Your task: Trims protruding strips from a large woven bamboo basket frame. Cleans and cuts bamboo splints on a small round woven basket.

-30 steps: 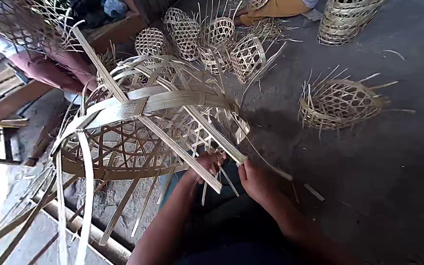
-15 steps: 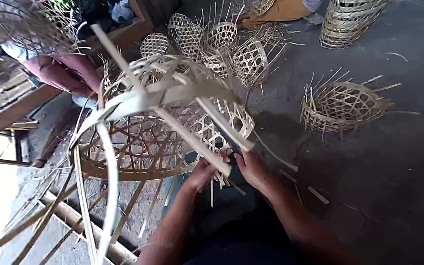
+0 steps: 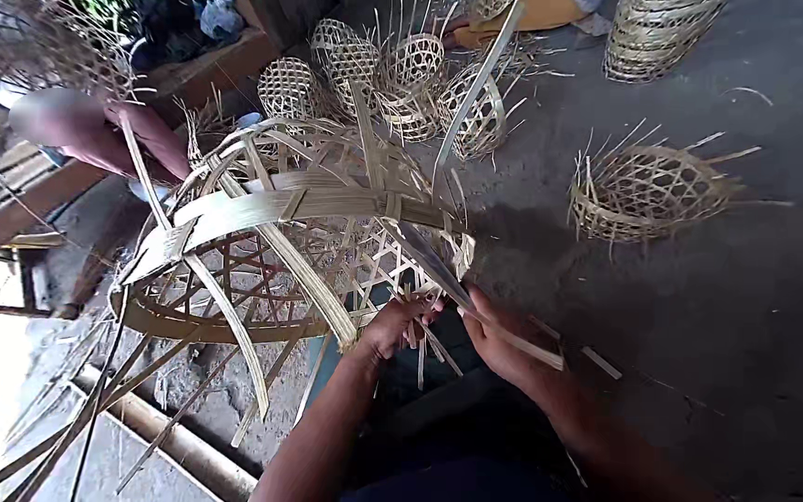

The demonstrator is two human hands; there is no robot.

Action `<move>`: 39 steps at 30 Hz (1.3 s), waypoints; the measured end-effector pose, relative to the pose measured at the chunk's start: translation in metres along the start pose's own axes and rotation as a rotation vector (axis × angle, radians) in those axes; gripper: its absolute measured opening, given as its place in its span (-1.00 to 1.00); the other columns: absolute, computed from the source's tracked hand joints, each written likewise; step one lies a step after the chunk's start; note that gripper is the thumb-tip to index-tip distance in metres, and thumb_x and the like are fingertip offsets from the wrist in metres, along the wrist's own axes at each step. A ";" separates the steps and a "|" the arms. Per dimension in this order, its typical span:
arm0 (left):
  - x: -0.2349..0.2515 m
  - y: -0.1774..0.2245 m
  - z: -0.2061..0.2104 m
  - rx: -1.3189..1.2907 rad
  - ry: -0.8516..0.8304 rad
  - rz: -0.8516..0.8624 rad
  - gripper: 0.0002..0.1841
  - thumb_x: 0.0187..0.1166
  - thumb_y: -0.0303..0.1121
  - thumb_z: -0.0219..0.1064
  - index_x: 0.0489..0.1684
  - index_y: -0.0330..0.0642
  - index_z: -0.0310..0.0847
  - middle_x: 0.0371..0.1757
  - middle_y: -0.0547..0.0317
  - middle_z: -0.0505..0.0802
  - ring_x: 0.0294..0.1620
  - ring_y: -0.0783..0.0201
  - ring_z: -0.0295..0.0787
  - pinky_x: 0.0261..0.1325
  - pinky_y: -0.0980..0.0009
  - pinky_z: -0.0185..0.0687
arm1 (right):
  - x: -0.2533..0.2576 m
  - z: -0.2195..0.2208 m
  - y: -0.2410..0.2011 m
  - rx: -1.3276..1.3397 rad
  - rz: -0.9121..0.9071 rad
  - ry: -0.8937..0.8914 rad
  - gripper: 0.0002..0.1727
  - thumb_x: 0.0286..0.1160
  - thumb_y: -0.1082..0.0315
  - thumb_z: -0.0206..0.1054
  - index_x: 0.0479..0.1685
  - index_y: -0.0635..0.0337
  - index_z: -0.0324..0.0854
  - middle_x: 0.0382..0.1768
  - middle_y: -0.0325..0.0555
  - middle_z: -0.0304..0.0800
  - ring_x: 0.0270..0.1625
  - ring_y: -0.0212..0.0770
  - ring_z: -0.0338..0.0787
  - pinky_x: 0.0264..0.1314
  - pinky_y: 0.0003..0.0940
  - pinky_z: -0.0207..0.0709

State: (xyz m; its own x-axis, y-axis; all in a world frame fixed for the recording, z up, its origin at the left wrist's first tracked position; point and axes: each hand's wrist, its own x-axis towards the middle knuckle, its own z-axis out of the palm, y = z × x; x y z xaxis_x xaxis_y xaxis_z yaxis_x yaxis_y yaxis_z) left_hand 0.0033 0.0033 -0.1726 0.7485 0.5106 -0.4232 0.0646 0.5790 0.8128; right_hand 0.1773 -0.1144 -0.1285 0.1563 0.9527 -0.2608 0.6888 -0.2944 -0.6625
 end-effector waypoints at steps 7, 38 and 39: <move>0.006 -0.004 -0.005 0.131 -0.088 0.042 -0.80 0.75 -0.44 0.07 -0.21 -0.10 0.63 -0.48 0.43 0.69 -0.61 0.62 0.51 -0.58 0.71 0.40 | 0.021 0.021 0.000 0.022 0.029 -0.034 -0.52 0.90 0.16 -0.11 0.44 0.40 0.39 0.04 0.30 0.75 0.18 0.19 0.79 0.30 0.11 0.58; 0.007 -0.011 -0.013 0.366 -0.228 0.091 -0.82 0.72 -0.34 0.18 -0.19 -0.09 0.72 -0.48 0.45 0.74 -0.56 0.60 0.56 -0.53 0.66 0.40 | 0.036 0.020 0.000 0.059 0.072 -0.099 -0.54 0.90 0.17 -0.05 0.38 0.44 0.40 0.07 0.31 0.72 0.24 0.16 0.76 0.36 0.09 0.56; 0.005 -0.011 -0.011 0.353 -0.212 0.113 -0.81 0.73 -0.33 0.16 -0.19 -0.09 0.71 -0.49 0.45 0.73 -0.58 0.60 0.55 -0.56 0.67 0.38 | 0.038 0.022 0.004 0.087 0.033 -0.067 -0.54 0.89 0.16 -0.03 0.39 0.42 0.42 0.05 0.28 0.74 0.21 0.14 0.77 0.36 0.08 0.55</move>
State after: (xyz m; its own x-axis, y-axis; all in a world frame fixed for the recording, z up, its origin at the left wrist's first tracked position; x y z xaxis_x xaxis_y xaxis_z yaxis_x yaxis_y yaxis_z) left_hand -0.0010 0.0065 -0.1882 0.8805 0.3953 -0.2617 0.1684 0.2551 0.9521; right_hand 0.1707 -0.0807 -0.1565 0.1281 0.9360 -0.3277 0.6197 -0.3336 -0.7105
